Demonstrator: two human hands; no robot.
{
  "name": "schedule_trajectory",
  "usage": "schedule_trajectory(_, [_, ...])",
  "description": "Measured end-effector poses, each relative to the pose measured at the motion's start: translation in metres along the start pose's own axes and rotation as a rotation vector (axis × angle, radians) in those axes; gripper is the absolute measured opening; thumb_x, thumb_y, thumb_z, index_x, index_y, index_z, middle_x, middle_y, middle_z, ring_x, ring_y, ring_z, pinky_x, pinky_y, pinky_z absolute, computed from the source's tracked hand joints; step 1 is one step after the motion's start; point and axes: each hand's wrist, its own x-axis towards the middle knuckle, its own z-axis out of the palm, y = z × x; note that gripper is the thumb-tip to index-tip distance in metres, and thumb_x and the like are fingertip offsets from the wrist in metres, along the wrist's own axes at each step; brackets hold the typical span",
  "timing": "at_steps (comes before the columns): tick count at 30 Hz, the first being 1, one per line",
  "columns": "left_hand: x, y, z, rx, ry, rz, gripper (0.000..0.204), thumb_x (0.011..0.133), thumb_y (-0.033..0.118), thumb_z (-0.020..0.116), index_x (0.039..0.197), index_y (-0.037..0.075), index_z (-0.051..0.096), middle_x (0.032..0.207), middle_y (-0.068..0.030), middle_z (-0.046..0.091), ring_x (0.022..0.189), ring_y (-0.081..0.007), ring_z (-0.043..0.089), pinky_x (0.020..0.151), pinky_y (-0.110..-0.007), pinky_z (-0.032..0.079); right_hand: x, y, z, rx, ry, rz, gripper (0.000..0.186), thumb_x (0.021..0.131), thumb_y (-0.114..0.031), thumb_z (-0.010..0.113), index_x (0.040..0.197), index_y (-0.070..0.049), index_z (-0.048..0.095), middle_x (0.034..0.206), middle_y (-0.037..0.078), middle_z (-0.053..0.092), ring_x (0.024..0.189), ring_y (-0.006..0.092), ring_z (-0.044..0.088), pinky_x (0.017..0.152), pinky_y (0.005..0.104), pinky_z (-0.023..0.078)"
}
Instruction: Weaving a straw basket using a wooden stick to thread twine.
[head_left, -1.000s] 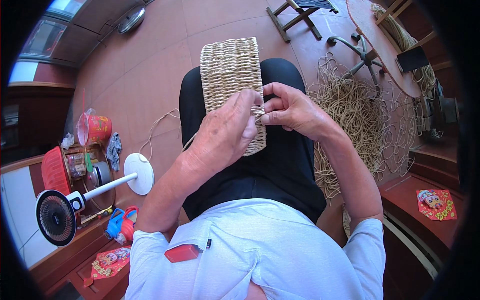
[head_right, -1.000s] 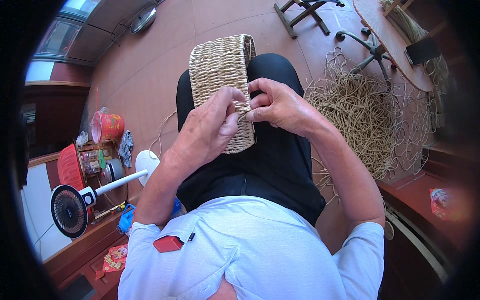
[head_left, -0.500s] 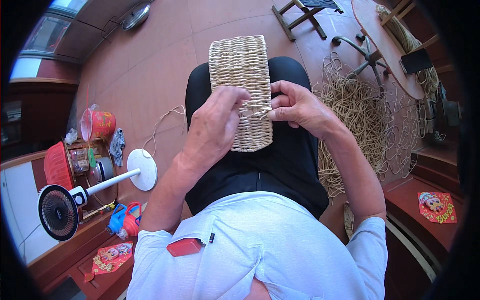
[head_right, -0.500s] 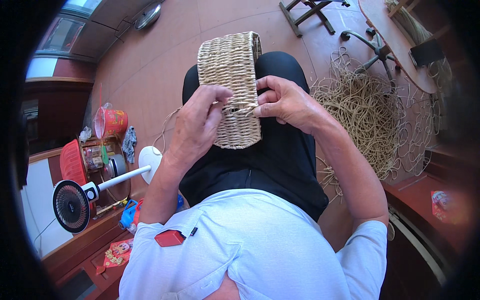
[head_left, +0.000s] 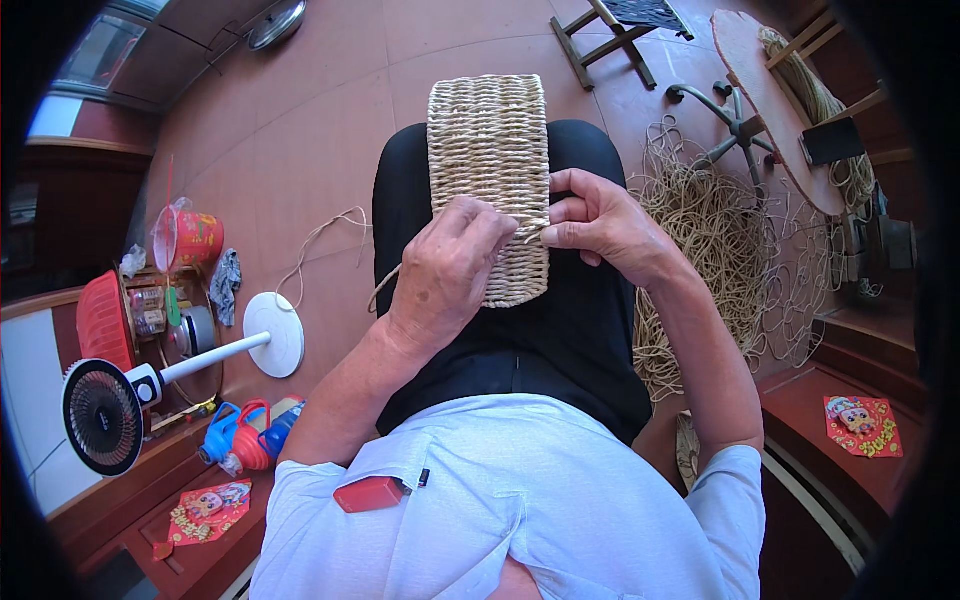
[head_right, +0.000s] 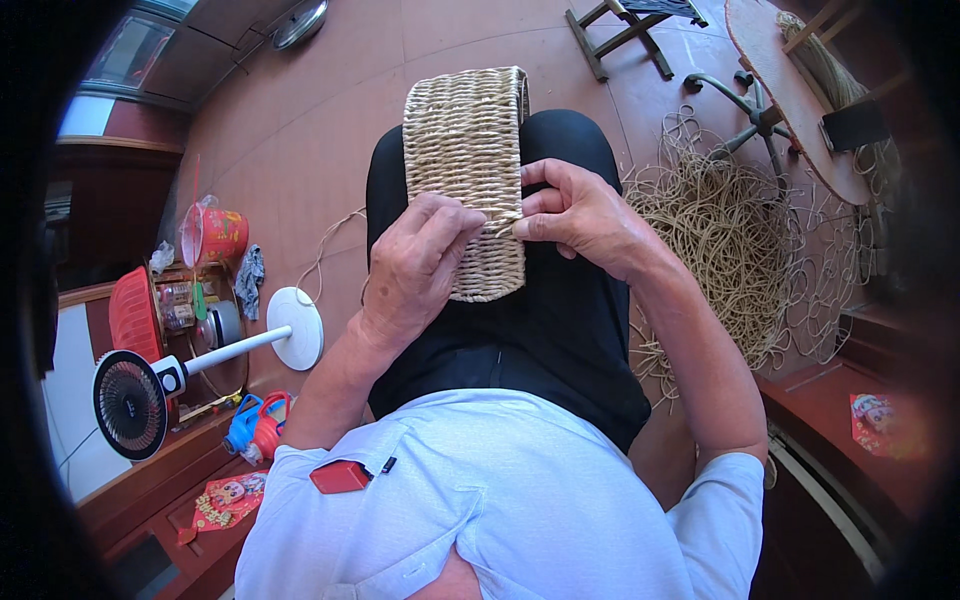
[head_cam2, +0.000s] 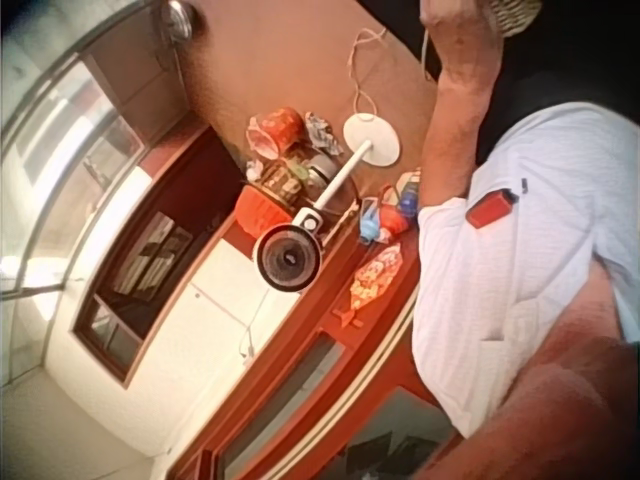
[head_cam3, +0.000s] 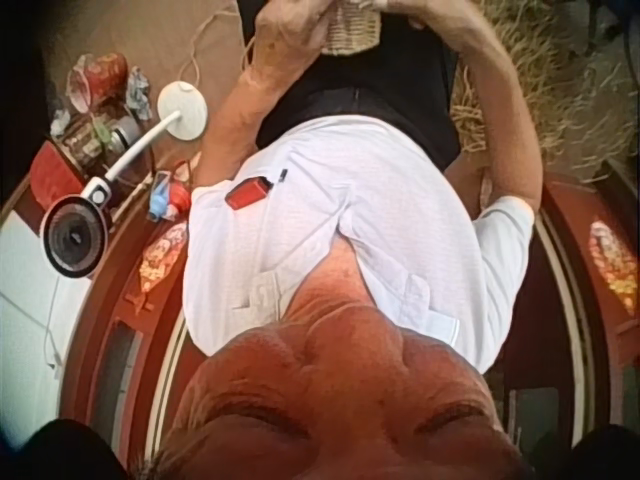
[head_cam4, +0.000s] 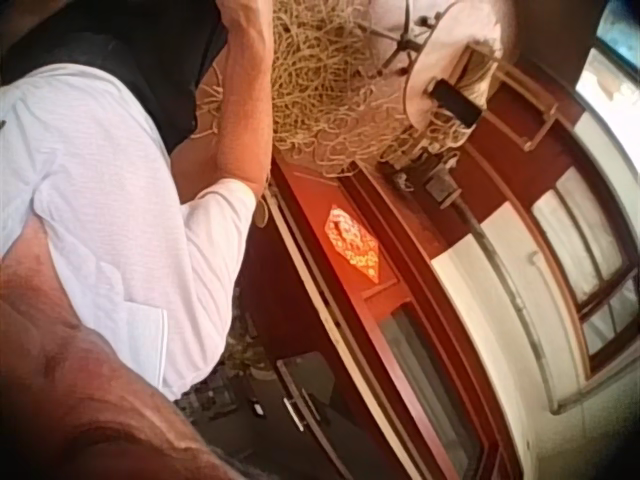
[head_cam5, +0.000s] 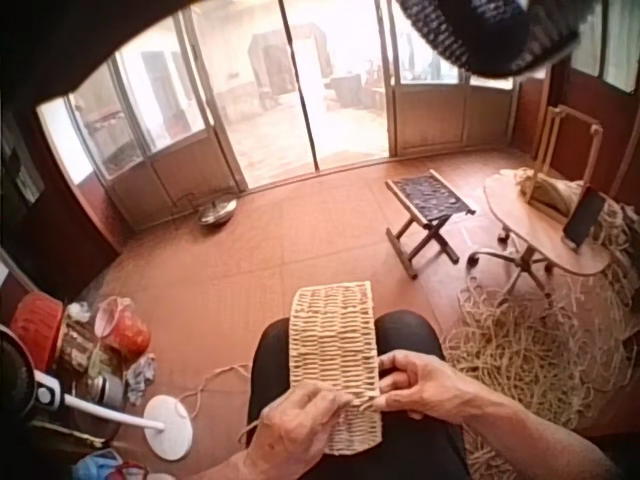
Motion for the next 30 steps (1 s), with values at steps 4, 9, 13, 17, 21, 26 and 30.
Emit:
schedule_trajectory(4, [-0.003, -0.001, 0.001, 0.007, 0.046, 0.019, 0.014, 0.092, -0.002, 0.078, 0.104, 0.003, 0.074, 0.097, -0.0115, 0.071, 0.089, -0.0296, 0.075, 0.077, -0.040, 0.060, 0.000, 0.000, 0.000, -0.017, -0.004, -0.015, 0.052, 0.097, -0.007, 0.081, 0.142, 0.000, 0.058, 0.107, 0.002, 0.079, 0.081, 0.0025, 0.065, 0.061, 0.0206, 0.047])
schedule_trajectory(9, [-0.003, -0.002, 0.002, 0.050, 0.023, -0.002, 0.015, 0.089, -0.003, 0.079, 0.101, 0.004, 0.073, 0.095, -0.0100, 0.071, 0.086, -0.0283, 0.075, 0.075, -0.040, 0.060, 0.001, -0.001, -0.001, 0.020, -0.034, -0.020, 0.056, 0.096, -0.004, 0.079, 0.146, 0.001, 0.055, 0.112, 0.004, 0.080, 0.081, 0.0037, 0.066, 0.063, 0.0210, 0.049])
schedule_trajectory(13, [-0.003, 0.002, 0.002, 0.097, 0.035, 0.012, 0.015, 0.089, -0.003, 0.077, 0.100, 0.005, 0.071, 0.092, -0.0100, 0.068, 0.082, -0.0290, 0.073, 0.073, -0.041, 0.060, 0.000, -0.002, -0.003, 0.066, -0.052, -0.022, 0.061, 0.094, -0.002, 0.075, 0.151, 0.002, 0.052, 0.113, 0.005, 0.080, 0.080, 0.0047, 0.065, 0.065, 0.0221, 0.052])
schedule_trajectory(17, [-0.001, 0.003, 0.002, 0.104, 0.025, -0.035, 0.013, 0.090, -0.002, 0.076, 0.099, 0.005, 0.070, 0.091, -0.0103, 0.067, 0.080, -0.0303, 0.072, 0.072, -0.042, 0.059, -0.001, -0.001, -0.004, 0.089, -0.073, -0.025, 0.061, 0.094, -0.004, 0.075, 0.150, 0.002, 0.053, 0.110, 0.004, 0.079, 0.077, 0.0048, 0.063, 0.065, 0.0223, 0.052])
schedule_trajectory(21, [0.003, 0.002, 0.001, 0.100, 0.026, -0.039, 0.012, 0.090, -0.002, 0.075, 0.098, 0.005, 0.069, 0.091, -0.0114, 0.067, 0.081, -0.0313, 0.073, 0.072, -0.043, 0.059, 0.001, 0.003, 0.002, 0.020, -0.011, -0.036, 0.056, 0.095, -0.008, 0.077, 0.146, 0.001, 0.055, 0.101, -0.001, 0.074, 0.075, 0.0049, 0.061, 0.065, 0.0223, 0.051])
schedule_trajectory(26, [0.004, 0.001, 0.000, 0.077, 0.024, -0.066, 0.012, 0.091, -0.002, 0.074, 0.098, 0.005, 0.068, 0.091, -0.0122, 0.066, 0.081, -0.0327, 0.072, 0.073, -0.043, 0.058, 0.000, 0.001, 0.009, -0.065, 0.040, -0.040, 0.053, 0.096, -0.009, 0.078, 0.143, 0.000, 0.057, 0.093, -0.004, 0.069, 0.074, 0.0043, 0.060, 0.065, 0.0223, 0.050])
schedule_trajectory(30, [0.003, -0.002, 0.002, 0.024, 0.011, -0.125, 0.013, 0.091, -0.002, 0.074, 0.100, 0.005, 0.069, 0.091, -0.0117, 0.066, 0.082, -0.0317, 0.072, 0.073, -0.044, 0.058, -0.001, -0.003, 0.013, -0.121, 0.067, -0.068, 0.052, 0.095, -0.007, 0.077, 0.142, 0.002, 0.056, 0.090, -0.003, 0.068, 0.072, 0.0038, 0.058, 0.061, 0.0221, 0.048])
